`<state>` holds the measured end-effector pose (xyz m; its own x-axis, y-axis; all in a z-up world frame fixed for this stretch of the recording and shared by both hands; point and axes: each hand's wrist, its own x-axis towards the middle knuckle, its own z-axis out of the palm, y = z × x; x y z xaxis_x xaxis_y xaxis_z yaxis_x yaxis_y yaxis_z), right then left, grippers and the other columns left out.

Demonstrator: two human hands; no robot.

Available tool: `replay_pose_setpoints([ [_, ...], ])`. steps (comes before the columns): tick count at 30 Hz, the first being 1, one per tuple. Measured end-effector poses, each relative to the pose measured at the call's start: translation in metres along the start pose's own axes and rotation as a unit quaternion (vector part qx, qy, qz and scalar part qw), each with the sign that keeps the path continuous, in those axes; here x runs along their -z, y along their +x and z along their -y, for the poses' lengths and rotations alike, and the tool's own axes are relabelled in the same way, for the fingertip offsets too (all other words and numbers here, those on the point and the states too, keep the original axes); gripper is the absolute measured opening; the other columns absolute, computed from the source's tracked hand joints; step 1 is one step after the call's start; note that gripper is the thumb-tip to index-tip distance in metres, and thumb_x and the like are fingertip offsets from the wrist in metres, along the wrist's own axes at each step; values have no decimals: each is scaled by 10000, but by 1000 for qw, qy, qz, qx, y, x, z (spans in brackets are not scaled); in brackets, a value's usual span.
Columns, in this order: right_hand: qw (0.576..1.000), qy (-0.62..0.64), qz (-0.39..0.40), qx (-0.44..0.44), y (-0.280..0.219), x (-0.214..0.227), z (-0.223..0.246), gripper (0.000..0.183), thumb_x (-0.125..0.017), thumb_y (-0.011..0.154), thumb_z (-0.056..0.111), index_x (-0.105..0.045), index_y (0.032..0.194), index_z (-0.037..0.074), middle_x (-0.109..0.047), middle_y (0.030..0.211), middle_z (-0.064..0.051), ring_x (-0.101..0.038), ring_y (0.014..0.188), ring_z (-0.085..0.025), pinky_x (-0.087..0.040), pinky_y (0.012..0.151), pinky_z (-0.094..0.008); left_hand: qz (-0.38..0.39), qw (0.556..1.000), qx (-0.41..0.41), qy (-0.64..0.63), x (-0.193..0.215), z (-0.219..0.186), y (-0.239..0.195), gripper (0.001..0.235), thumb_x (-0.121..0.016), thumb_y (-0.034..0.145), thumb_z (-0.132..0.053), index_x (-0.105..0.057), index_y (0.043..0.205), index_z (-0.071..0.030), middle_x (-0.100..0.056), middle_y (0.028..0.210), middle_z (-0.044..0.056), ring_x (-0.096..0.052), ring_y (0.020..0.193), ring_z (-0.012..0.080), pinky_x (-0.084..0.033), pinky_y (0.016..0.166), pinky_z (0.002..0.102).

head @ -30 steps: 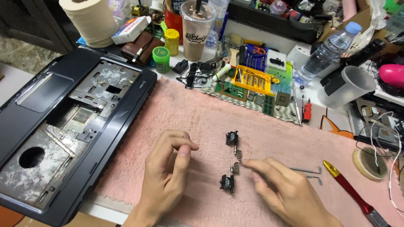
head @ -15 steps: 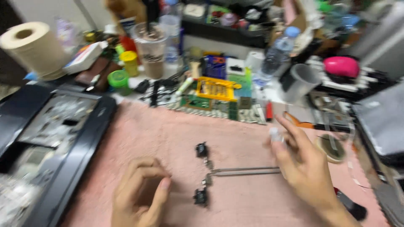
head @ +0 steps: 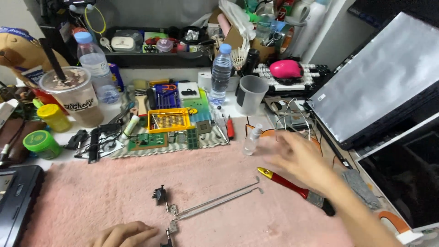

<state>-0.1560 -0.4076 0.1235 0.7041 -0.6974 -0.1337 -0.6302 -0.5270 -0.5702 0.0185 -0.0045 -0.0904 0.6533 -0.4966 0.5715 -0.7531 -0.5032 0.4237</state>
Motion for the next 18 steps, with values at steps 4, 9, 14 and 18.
replay_pose_setpoints([
  [4,954,-265,133,-50,-2,15,-84,585,-1010,770,590,-789,1261,360,-863,1283,140,-822,1187,-79,-567,1067,-298,10,1000,6,-5,14,-16,8,272,-838,797,-540,-894,1055,-608,-818,1100,-355,-734,1118,64,-445,978,341],
  [9,916,-362,172,34,36,-9,-216,306,-1021,718,613,-845,878,420,-827,869,185,-773,884,-52,-558,863,-240,-4,992,-123,-28,21,-2,19,183,-800,976,-482,-847,1147,-527,-806,1230,-273,-713,1136,67,-435,905,304],
  [14,981,15,195,-11,27,-12,-185,210,-1223,850,54,-1127,1036,72,-603,692,-89,-477,609,-199,-382,588,-326,123,977,-97,-146,62,-37,40,685,-934,829,-760,-851,1270,-242,-804,1264,-32,-690,1231,240,-437,1058,428],
  [18,966,203,158,37,-8,-32,-87,303,-931,869,-135,-1057,1143,-106,-1086,1233,-176,-970,1289,-239,-625,1266,-370,127,974,-44,-180,88,-58,48,631,-917,845,-688,-854,1253,-211,-789,1285,1,-657,1248,261,-441,1036,458],
])
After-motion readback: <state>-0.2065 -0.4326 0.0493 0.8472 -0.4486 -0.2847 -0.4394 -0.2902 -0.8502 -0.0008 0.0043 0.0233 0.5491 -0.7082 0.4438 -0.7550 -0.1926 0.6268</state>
